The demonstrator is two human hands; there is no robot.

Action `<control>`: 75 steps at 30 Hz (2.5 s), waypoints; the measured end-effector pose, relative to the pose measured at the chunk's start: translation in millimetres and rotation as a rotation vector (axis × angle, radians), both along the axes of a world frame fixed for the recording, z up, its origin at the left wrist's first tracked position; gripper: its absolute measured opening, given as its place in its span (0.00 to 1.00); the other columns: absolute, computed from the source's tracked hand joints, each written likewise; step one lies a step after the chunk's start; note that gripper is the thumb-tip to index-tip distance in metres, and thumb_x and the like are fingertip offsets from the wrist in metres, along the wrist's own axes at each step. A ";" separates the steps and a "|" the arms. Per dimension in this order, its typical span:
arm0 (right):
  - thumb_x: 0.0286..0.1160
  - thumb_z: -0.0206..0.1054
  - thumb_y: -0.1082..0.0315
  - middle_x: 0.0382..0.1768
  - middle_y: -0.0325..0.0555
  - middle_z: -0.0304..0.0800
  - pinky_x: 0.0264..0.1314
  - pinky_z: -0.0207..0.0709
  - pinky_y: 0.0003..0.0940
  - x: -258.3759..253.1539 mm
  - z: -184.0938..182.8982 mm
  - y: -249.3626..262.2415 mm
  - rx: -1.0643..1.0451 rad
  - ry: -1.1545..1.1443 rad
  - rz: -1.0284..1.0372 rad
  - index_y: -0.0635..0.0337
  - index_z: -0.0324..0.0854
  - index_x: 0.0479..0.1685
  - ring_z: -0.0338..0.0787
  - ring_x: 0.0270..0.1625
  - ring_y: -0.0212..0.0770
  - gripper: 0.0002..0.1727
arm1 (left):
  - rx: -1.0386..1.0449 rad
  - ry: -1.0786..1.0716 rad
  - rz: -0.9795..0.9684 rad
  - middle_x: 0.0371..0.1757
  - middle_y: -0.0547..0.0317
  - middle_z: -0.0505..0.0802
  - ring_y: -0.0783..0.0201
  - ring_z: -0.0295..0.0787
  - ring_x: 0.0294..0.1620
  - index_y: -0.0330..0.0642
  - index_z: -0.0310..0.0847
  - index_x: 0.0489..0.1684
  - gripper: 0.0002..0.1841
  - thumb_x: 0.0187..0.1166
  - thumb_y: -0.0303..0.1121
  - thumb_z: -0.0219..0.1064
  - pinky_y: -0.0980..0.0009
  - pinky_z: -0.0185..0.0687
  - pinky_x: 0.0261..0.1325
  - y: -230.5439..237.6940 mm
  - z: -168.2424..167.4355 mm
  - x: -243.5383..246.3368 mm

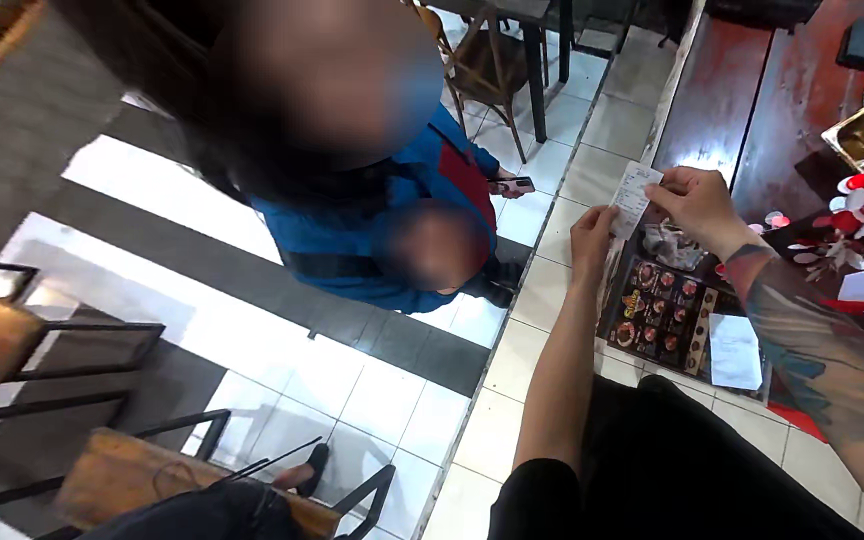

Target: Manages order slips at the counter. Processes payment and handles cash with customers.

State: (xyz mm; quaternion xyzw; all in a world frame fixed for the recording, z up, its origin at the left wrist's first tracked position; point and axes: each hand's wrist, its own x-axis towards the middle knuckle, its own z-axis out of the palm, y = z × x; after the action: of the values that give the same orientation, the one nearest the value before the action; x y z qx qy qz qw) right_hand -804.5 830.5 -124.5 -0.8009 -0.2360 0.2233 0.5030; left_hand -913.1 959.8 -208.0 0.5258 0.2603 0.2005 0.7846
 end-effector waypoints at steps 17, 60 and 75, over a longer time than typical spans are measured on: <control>0.82 0.70 0.62 0.43 0.47 0.96 0.49 0.94 0.38 1.4 -6.8 10.7 0.011 -0.012 -0.037 0.67 0.83 0.60 0.97 0.40 0.39 0.17 | 0.099 0.063 -0.048 0.39 0.51 0.94 0.63 0.91 0.39 0.32 0.89 0.47 0.12 0.86 0.34 0.64 0.61 0.89 0.48 21.2 -9.9 15.1; 0.80 0.69 0.58 0.84 0.43 0.72 0.87 0.61 0.53 -20.8 -11.0 -8.0 0.222 -0.573 -0.252 0.54 0.86 0.43 0.65 0.88 0.49 0.09 | 0.061 0.020 -0.040 0.40 0.51 0.94 0.63 0.91 0.41 0.31 0.88 0.48 0.11 0.85 0.33 0.66 0.61 0.89 0.53 23.0 -2.0 14.4; 0.84 0.62 0.43 0.64 0.46 0.87 0.56 0.89 0.44 -28.7 -31.0 -10.0 0.297 0.497 -0.258 0.42 0.50 0.90 0.94 0.53 0.45 0.39 | 0.039 -0.025 -0.067 0.41 0.51 0.94 0.63 0.91 0.42 0.31 0.88 0.50 0.12 0.85 0.32 0.65 0.61 0.89 0.53 19.0 -1.3 8.9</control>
State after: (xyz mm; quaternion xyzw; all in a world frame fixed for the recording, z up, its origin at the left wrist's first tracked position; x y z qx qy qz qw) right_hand -833.3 820.5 -155.5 -0.6629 -0.0322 0.3095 0.6810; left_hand -904.2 978.8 -209.3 0.5471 0.2286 0.1855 0.7836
